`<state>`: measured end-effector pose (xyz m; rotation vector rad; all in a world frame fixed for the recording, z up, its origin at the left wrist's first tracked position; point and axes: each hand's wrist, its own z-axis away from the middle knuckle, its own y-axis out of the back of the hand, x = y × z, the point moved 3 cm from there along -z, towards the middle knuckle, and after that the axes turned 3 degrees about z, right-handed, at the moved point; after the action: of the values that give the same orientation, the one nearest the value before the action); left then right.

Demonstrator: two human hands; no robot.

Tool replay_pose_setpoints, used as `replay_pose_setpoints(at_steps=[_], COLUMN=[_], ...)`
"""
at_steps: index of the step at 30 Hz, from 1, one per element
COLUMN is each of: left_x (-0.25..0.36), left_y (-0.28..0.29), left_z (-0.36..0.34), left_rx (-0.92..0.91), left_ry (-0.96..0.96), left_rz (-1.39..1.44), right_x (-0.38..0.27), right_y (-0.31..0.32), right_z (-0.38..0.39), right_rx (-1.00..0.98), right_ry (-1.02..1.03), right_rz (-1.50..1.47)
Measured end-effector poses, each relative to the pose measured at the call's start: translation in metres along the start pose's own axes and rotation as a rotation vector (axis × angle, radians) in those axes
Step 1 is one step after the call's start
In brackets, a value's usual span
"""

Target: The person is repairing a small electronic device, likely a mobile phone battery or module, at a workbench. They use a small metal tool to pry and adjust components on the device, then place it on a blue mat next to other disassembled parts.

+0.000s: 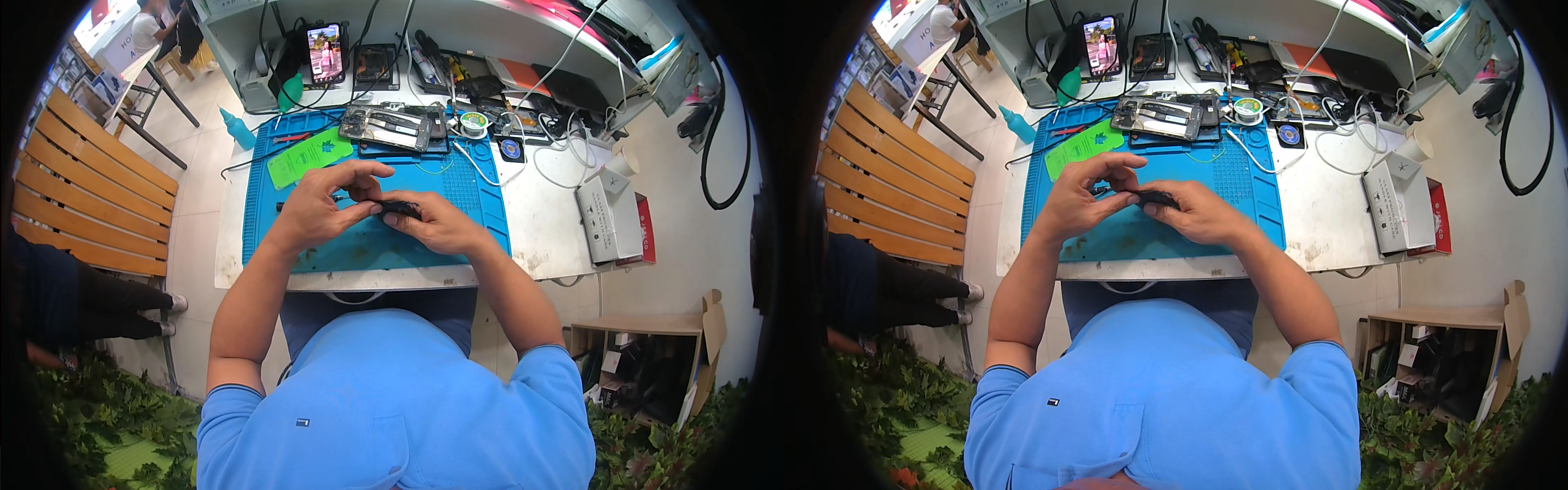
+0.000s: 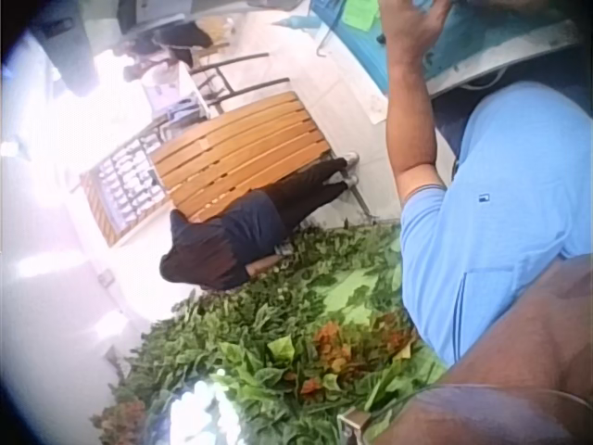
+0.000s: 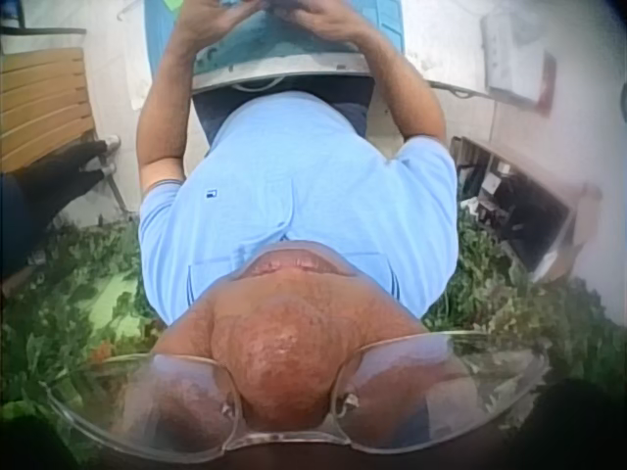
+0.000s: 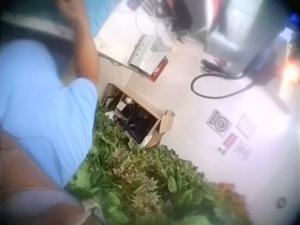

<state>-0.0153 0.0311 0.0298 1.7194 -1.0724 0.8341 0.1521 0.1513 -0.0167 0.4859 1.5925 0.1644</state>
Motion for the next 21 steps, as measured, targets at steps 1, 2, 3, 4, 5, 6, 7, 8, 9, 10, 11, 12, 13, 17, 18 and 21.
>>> replay_pose_setpoints(at_steps=[1,2,3,4,5,6,7,8,9,10,11,12,13,17,18,21], left_x=[0.002,0.003,0.003,0.003,0.003,0.004,0.005,0.005,0.005,0.003,0.002,0.000,-0.002,-0.009,-0.011,-0.021], left_y=[0.000,0.001,0.002,0.004,0.005,0.007,0.008,0.009,0.011,0.011,0.012,0.012,0.011,0.010,0.008,0.003], left_z=[0.002,0.003,0.005,0.006,0.008,0.009,0.010,0.011,0.011,0.013,0.014,0.015,0.016,0.015,0.015,0.017], left_rx=[0.014,0.028,0.036,0.044,0.052,0.052,0.053,0.053,0.059,0.066,0.072,0.086,0.099,0.142,0.181,0.252], left_ry=[-0.014,-0.028,-0.055,-0.082,-0.110,-0.135,-0.160,-0.185,-0.194,-0.203,-0.212,-0.214,-0.216,-0.247,-0.176,0.076], left_rz=[-0.005,-0.011,-0.042,-0.073,-0.105,-0.118,-0.132,-0.145,-0.136,-0.127,-0.118,-0.104,-0.091,-0.126,-0.007,0.335], right_x=[-0.005,-0.011,-0.019,-0.023,-0.025,-0.027,-0.028,-0.030,-0.032,-0.034,-0.036,-0.040,-0.041,-0.038,-0.040,-0.041], right_y=[0.000,0.000,0.000,-0.001,-0.003,-0.006,-0.007,-0.007,-0.007,-0.007,-0.006,-0.006,-0.005,-0.008,-0.008,-0.008], right_z=[-0.001,0.000,-0.001,-0.002,-0.002,-0.002,-0.002,-0.001,-0.001,0.000,0.000,-0.001,-0.001,-0.001,0.000,-0.001], right_rx=[-0.032,-0.044,-0.056,-0.069,-0.055,-0.042,-0.028,-0.002,0.024,0.050,0.074,0.095,0.116,0.269,0.293,0.393], right_ry=[0.027,0.023,0.021,0.019,0.027,0.035,0.044,0.063,0.083,0.103,0.102,0.101,0.100,0.181,0.182,0.158], right_rz=[0.071,0.091,0.111,0.132,0.166,0.200,0.234,0.281,0.330,0.378,0.412,0.446,0.480,0.559,0.586,0.668])
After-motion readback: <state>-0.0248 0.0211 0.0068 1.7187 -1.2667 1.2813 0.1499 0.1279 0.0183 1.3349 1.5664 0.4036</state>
